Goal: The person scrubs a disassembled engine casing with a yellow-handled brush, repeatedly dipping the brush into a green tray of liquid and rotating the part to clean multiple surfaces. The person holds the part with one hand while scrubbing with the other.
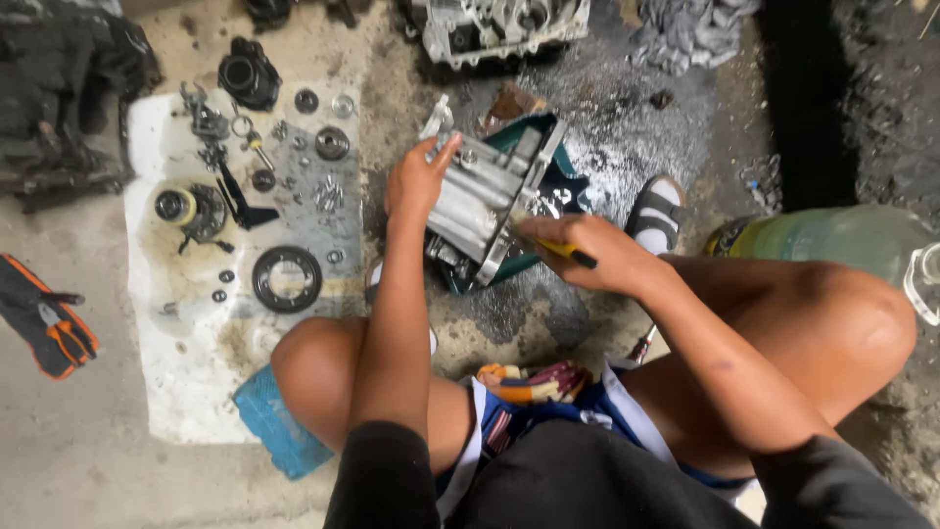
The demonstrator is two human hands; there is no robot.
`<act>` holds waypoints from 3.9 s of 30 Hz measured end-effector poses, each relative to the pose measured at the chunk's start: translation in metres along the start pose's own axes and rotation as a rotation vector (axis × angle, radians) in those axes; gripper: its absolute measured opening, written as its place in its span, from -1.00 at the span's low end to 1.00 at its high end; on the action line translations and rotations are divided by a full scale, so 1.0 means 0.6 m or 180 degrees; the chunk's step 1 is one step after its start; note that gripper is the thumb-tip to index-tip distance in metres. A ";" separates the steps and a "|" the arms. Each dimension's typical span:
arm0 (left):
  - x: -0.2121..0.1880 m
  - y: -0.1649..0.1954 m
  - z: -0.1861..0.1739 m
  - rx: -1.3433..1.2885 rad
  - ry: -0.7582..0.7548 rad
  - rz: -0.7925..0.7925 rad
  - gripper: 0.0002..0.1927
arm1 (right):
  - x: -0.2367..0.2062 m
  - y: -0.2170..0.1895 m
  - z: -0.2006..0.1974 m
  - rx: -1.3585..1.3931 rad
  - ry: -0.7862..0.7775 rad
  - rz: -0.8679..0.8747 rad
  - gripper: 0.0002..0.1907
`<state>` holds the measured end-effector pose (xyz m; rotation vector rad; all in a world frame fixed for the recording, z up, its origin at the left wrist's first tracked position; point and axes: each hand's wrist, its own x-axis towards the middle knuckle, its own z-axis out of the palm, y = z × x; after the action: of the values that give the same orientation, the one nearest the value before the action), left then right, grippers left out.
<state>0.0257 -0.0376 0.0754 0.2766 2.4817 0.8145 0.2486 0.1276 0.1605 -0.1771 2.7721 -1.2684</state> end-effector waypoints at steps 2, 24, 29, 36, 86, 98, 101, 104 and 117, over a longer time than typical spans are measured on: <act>-0.002 0.003 -0.001 0.0089 0.0012 -0.0051 -0.12 | -0.001 0.004 -0.001 -0.0013 0.0065 0.0094 -0.55; -0.006 0.015 0.007 0.0268 -0.0003 -0.0017 -0.12 | -0.013 -0.005 -0.008 0.0020 0.0673 -0.0826 -0.47; -0.009 0.014 0.009 0.0215 0.0016 0.0080 -0.15 | -0.016 -0.004 -0.023 0.0069 -0.0364 0.0320 -0.41; -0.008 0.004 0.010 0.0201 0.0077 0.0082 -0.11 | -0.016 0.012 -0.003 0.0057 0.0167 -0.0081 -0.50; -0.001 0.002 0.011 0.0163 0.0183 -0.0270 -0.12 | 0.005 0.071 -0.033 -0.0352 0.0731 0.0204 -0.44; -0.008 0.020 0.005 0.0291 -0.0011 -0.0139 -0.12 | 0.007 0.035 -0.040 0.0449 0.0560 0.0657 -0.48; -0.009 0.019 0.007 0.0287 -0.0049 -0.0124 -0.11 | -0.003 0.049 -0.031 0.0017 -0.0024 0.0999 -0.39; -0.010 0.015 0.008 0.0336 -0.0066 -0.0138 -0.11 | -0.006 0.079 -0.024 -0.0450 0.0388 0.1137 -0.44; -0.006 0.006 0.017 0.0323 -0.0047 0.0037 -0.15 | 0.020 0.117 -0.013 0.0363 0.0932 0.0188 -0.49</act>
<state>0.0341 -0.0309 0.0720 0.3317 2.5135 0.6897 0.2308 0.1771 0.1118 0.1074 2.9014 -1.5442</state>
